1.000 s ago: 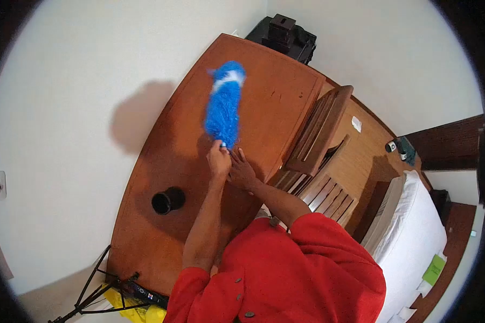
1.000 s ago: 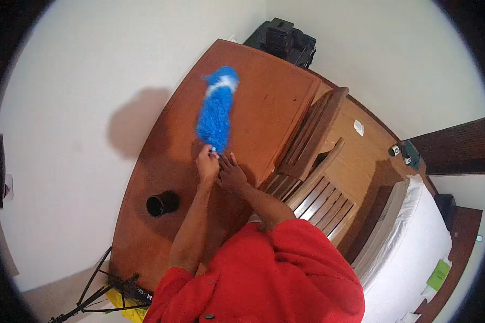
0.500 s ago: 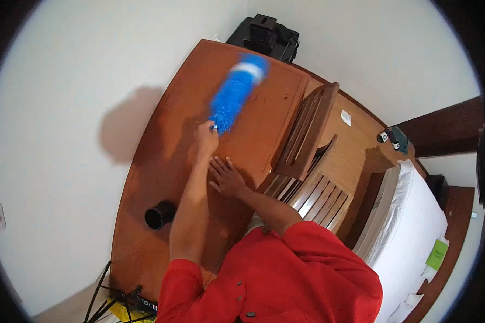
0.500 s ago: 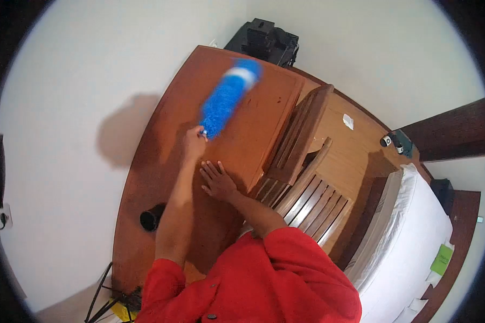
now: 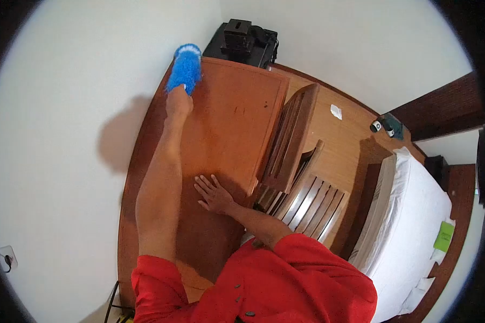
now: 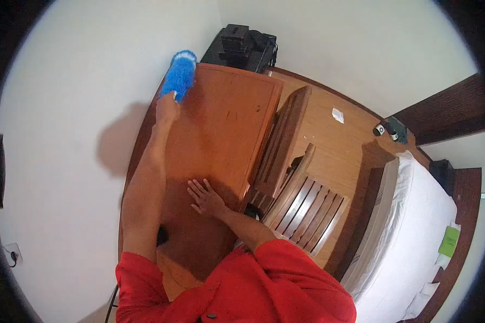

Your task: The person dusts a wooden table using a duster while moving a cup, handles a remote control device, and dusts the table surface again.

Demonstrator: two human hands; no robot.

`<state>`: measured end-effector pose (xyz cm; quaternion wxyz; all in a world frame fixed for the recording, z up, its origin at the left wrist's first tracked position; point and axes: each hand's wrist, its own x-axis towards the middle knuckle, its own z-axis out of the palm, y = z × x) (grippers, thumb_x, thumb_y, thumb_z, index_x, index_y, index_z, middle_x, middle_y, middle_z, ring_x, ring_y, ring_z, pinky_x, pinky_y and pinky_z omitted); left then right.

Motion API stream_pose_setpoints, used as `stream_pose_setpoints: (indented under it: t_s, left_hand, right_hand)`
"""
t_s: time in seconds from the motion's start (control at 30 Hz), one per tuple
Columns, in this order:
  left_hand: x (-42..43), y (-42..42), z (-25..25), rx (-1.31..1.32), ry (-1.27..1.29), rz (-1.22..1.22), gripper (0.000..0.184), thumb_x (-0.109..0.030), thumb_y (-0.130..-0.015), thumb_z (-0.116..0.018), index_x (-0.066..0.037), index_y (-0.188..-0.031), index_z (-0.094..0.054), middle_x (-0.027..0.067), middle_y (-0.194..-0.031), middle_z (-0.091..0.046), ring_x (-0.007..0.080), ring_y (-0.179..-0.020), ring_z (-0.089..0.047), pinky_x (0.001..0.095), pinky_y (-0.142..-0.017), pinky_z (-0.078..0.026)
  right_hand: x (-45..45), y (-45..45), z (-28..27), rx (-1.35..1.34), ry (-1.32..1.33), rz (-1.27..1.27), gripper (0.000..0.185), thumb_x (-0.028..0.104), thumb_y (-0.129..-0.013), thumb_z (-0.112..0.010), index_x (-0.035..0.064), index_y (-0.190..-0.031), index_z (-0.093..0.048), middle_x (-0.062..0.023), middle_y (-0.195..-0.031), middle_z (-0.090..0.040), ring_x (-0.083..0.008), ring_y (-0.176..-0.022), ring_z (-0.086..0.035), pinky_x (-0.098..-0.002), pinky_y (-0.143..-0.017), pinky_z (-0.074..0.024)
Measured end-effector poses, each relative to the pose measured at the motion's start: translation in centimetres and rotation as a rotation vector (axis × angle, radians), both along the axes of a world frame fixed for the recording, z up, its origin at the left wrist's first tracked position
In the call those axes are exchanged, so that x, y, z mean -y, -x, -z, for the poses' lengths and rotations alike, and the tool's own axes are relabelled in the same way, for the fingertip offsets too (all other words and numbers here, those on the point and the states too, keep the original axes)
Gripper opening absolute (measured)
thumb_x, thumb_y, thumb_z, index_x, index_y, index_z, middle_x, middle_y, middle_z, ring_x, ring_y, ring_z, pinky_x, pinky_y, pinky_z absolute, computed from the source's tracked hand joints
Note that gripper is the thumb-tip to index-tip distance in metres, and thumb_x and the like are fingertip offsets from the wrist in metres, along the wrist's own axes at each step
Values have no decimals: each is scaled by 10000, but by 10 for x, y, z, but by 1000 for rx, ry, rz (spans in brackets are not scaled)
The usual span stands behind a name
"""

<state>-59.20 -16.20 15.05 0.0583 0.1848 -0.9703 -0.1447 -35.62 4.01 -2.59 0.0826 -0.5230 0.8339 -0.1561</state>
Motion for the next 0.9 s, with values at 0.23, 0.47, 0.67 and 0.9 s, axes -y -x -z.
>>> stream_pose_setpoints:
  t_s: [0.23,0.47,0.67,0.9]
  left_hand:
    - [-57,21,-12,92,-91,583,215,-61,-927,-601,-76,-1110,-713,230,-1157,-688,383,-1083,-673,505,-907,-549]
    - [-97,22,-76,72,101,193,186,-77,-931,-591,-27,-1063,-713,225,-1133,-698,355,-1049,-696,503,-862,-573]
    - [-61,14,-48,117,151,177,180,-52,-921,-576,-8,-1016,-723,259,-1035,-710,371,-1015,-705,487,-852,-572]
    - [-71,-5,-48,144,-201,615,266,23,-906,-591,-56,-1110,-742,230,-1018,-720,345,-1008,-712,419,-884,-559]
  right_hand:
    - [0,2,3,96,29,-7,680,468,-1040,-407,48,-1565,-302,-130,-1669,-179,-274,-1550,-131,-531,-1257,-48]
    - [-1,1,7,111,76,2,672,460,-1029,-428,42,-1547,-339,-130,-1666,-190,-275,-1549,-134,-530,-1256,-59]
    - [1,3,5,69,48,12,679,468,-1013,-467,49,-1536,-362,-132,-1655,-218,-275,-1543,-155,-533,-1253,-70]
    - [-1,3,-1,37,18,-6,665,474,-1034,-401,52,-1544,-349,-133,-1661,-205,-283,-1545,-149,-543,-1249,-73]
